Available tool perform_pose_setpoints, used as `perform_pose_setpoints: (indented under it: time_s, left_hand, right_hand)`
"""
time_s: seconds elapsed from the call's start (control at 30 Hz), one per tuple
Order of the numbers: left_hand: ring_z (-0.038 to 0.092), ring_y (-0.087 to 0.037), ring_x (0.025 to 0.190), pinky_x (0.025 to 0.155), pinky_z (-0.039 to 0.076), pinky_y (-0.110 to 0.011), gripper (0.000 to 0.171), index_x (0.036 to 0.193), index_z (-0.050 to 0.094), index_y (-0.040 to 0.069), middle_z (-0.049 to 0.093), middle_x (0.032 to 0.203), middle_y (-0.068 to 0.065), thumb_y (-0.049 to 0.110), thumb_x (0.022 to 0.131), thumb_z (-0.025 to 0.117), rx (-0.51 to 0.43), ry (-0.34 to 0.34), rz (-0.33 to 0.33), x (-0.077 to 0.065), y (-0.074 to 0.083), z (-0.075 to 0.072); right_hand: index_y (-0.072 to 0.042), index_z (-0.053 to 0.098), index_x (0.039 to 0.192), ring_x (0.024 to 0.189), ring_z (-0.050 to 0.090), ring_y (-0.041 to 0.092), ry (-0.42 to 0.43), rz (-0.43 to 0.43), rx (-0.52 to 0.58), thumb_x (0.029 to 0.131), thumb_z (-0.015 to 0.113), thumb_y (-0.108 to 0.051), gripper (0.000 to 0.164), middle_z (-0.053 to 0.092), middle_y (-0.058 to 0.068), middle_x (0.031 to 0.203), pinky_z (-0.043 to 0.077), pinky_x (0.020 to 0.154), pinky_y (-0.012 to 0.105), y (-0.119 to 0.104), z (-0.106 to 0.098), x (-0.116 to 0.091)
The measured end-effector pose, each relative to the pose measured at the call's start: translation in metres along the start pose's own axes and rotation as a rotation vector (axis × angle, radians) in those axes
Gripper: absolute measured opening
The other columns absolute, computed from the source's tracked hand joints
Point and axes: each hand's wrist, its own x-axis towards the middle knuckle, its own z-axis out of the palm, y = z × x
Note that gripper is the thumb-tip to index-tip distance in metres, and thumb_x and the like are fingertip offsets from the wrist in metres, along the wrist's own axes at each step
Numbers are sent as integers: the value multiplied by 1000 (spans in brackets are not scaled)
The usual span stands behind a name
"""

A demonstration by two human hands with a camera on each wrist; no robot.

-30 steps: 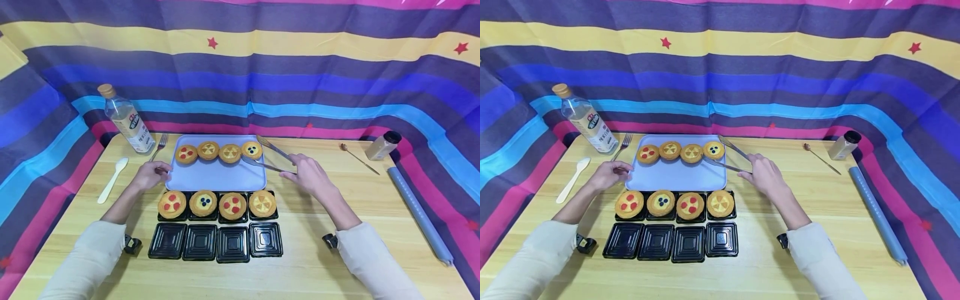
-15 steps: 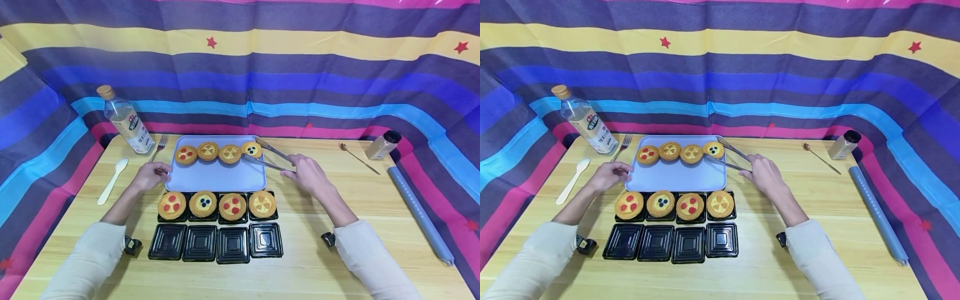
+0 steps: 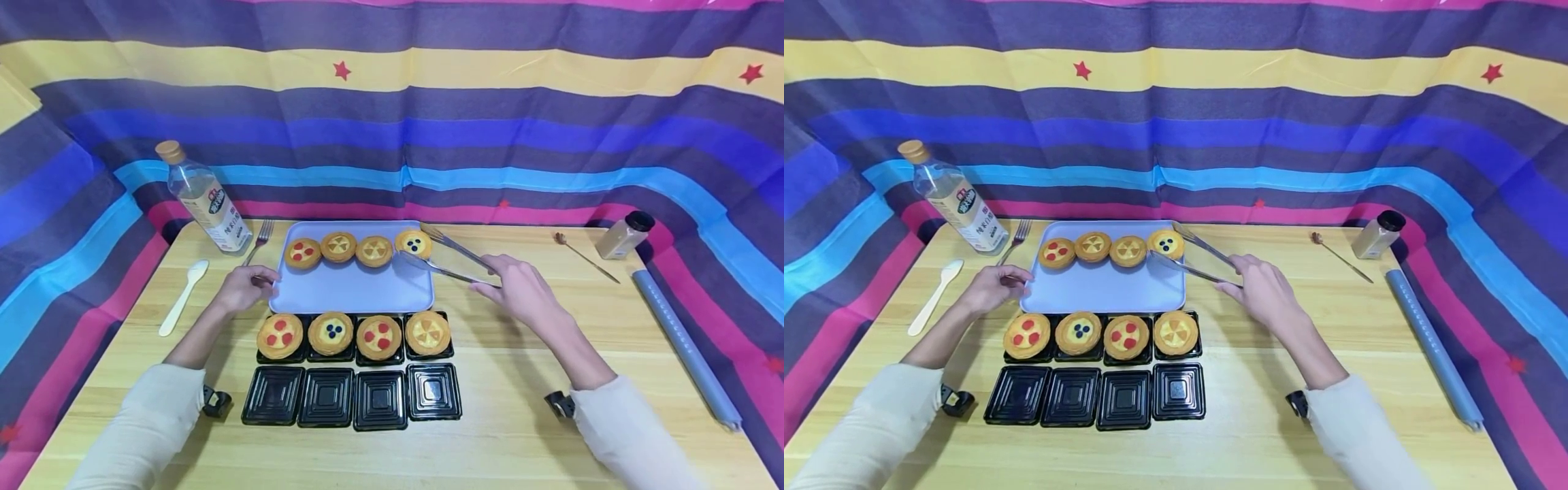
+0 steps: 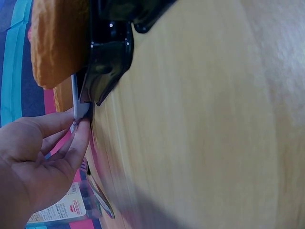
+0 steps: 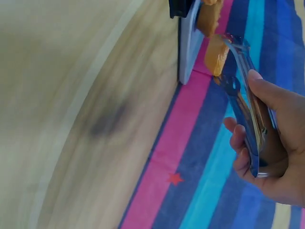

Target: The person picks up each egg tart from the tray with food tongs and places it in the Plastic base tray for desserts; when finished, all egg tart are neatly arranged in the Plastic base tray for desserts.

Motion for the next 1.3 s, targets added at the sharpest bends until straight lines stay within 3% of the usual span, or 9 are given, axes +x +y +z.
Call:
perform_pose_setpoints:
  time_s: [0.07, 0.2, 0.33, 0.47, 0.6, 0.8, 0.87, 1.07, 1.3]
  left_hand:
    - [60, -27, 92, 70, 51, -26, 31, 115, 61, -4, 63, 106, -24, 4, 85, 62, 2, -1, 2, 0, 1, 0]
    - [60, -27, 93, 70, 51, -26, 32, 116, 60, -4, 62, 107, -24, 4, 86, 62, 9, -6, 9, -1, 1, 0]
    - [60, -27, 92, 70, 51, -26, 32, 116, 60, -5, 63, 106, -24, 4, 85, 63, 12, -4, 15, -1, 1, 0]
    - [60, -25, 90, 69, 50, -24, 31, 114, 61, -6, 64, 104, -25, 3, 84, 62, 12, 4, 23, 0, 0, 0]
    - [61, -26, 89, 69, 50, -24, 31, 114, 61, -6, 64, 103, -25, 3, 84, 62, 15, 8, 28, 0, 0, 1]
    - [61, -27, 90, 70, 51, -25, 32, 115, 60, -6, 64, 103, -25, 3, 84, 63, 11, 2, 20, 1, 1, 0]
    - [61, -27, 90, 70, 51, -26, 32, 115, 60, -6, 64, 103, -25, 3, 84, 62, 11, 0, 17, 1, 1, 0]
    - [61, -27, 92, 71, 51, -26, 33, 116, 60, -5, 64, 106, -25, 5, 85, 62, 12, -8, 13, 1, 1, -1]
    - [60, -29, 95, 73, 51, -26, 34, 117, 59, -5, 62, 109, -26, 6, 85, 63, 5, -16, 9, 1, 1, -1]
  right_hand:
    - [-1, 58, 124, 91, 67, 35, 29, -24, 1, 83, 71, -35, 55, 68, 19, 109, 53, 80, 49, 0, -6, -12]
    - [-3, 61, 123, 68, 64, 19, 67, -67, 4, 81, 73, -35, 54, 69, 15, 106, 54, 65, 38, -3, -18, -38]
    - [-7, 62, 122, 54, 42, 1, 60, -102, -8, 79, 75, -35, 53, 66, 2, 86, 38, 49, 21, -7, -27, -65]
    - [-10, 63, 121, 56, 35, -3, 48, -121, -21, 78, 75, -36, 51, 57, -8, 78, 31, 46, 16, -11, -32, -92]
    - [-12, 64, 118, 60, 37, -6, 60, -152, -22, 74, 78, -34, 51, 64, -8, 89, 35, 49, 15, -12, -34, -116]
    - [-14, 66, 116, 83, 67, 11, 81, -255, -54, 70, 80, -37, 53, 71, -3, 104, 56, 69, 28, -9, -30, -146]
    - [-16, 66, 116, 91, 68, 15, 88, -272, -57, 69, 81, -38, 54, 71, -5, 106, 55, 75, 26, -9, -28, -155]
    - [-24, 64, 119, 93, 66, 7, 55, -220, -72, 69, 81, -42, 56, 67, -15, 108, 45, 83, 7, -12, -23, -177]
    - [-24, 65, 118, 92, 65, 6, 52, -205, -94, 67, 82, -41, 56, 66, -17, 108, 45, 82, 9, -9, -18, -184]
